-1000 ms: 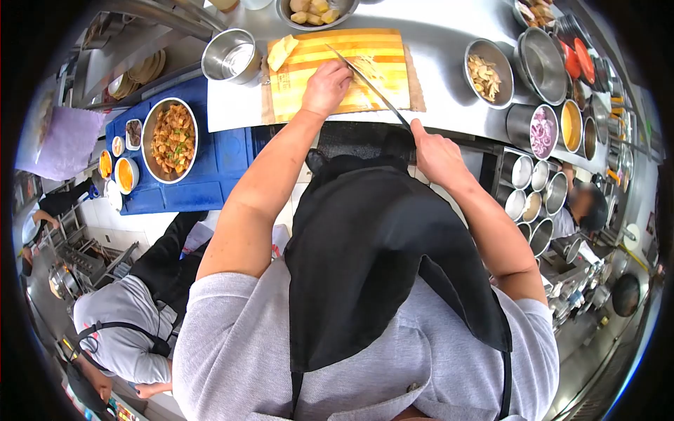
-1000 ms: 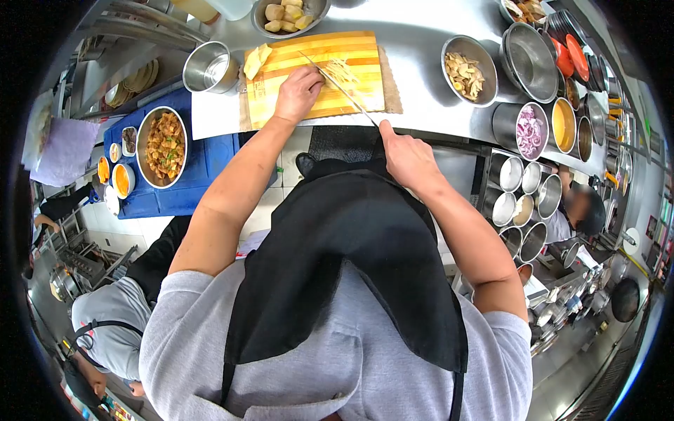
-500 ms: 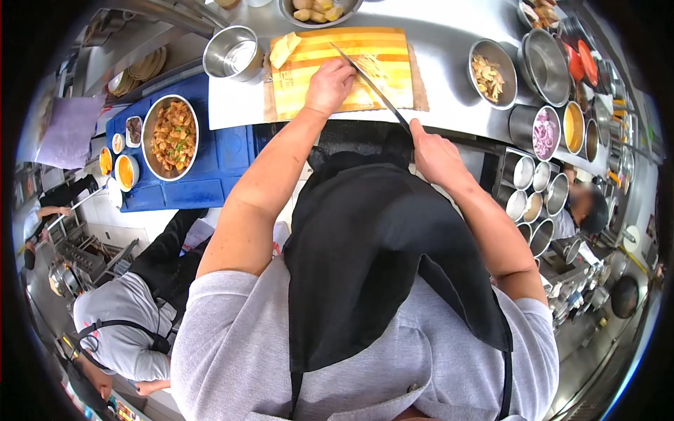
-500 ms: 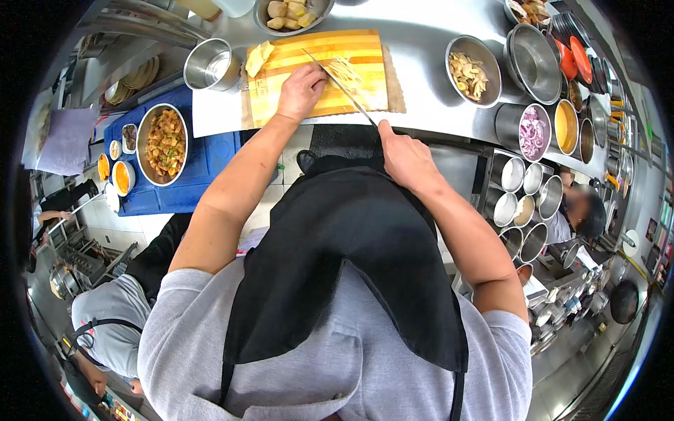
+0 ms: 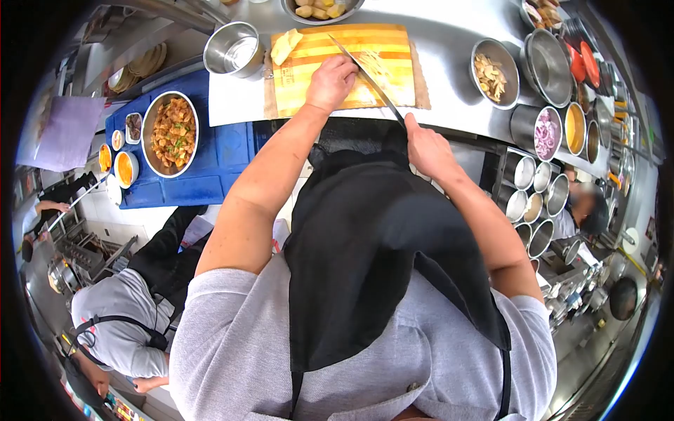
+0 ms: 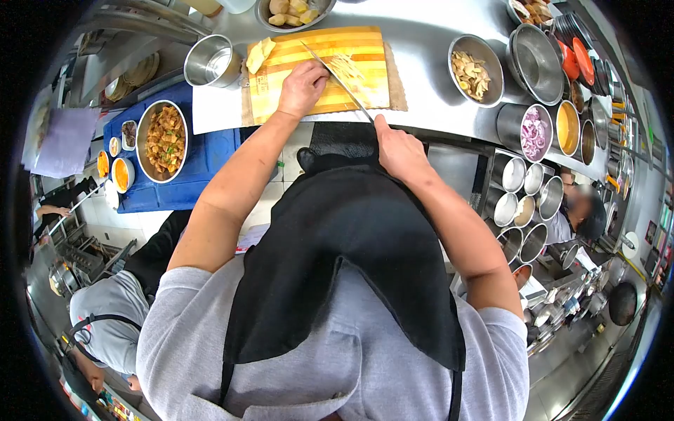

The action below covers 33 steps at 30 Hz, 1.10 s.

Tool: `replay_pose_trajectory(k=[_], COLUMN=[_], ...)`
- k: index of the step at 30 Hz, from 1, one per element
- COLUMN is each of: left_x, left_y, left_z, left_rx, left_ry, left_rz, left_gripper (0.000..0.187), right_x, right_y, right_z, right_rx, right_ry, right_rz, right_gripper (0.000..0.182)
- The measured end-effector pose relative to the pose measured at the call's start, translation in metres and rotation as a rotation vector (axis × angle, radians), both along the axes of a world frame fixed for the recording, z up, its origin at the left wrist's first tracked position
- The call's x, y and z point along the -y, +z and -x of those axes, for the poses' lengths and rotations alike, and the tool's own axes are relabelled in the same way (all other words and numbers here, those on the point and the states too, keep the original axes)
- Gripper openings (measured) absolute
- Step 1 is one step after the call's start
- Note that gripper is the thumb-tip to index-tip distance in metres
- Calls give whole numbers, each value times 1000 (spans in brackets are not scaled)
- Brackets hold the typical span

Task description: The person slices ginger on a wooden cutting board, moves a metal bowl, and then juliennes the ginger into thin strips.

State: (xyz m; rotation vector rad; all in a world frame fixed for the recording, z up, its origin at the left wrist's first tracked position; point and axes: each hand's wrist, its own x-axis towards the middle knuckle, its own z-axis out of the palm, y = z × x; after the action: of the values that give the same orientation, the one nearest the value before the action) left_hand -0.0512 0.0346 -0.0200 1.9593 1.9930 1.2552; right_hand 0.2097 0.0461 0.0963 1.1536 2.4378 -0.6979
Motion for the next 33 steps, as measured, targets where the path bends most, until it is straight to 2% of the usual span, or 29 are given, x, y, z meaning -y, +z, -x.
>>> replay_pose_trajectory(k=[4,9,17,23,26,28,33], left_x=[1,1,1,1,1,-1,-1], left_y=[-1,1,1,0,0,1,-2], left_z=[-4,-2,-2,-1,-1,0,0], left_rx=[18,18,52,54,43,36,29], left_ry=[-5,9,-8,-14,-14,-13,-24], left_rz=[-3,7,13,-2,15,3,-29], left_gripper=[8,9,8,8,8,8,9], right_x=[0,3,-2,4,4,0,-6], right_y=[32,-4,25,26,-9,-12,11], right_z=[0,3,-5,-1,6,7,5], right_rx=[71,-3,8,8,-35,-37,1], right_ry=[-6,-23,-1,-44,-36,-36,-35], right_rz=[60,38,64,89,77,69,75], right_gripper=[26,26,26,24,25,26,26])
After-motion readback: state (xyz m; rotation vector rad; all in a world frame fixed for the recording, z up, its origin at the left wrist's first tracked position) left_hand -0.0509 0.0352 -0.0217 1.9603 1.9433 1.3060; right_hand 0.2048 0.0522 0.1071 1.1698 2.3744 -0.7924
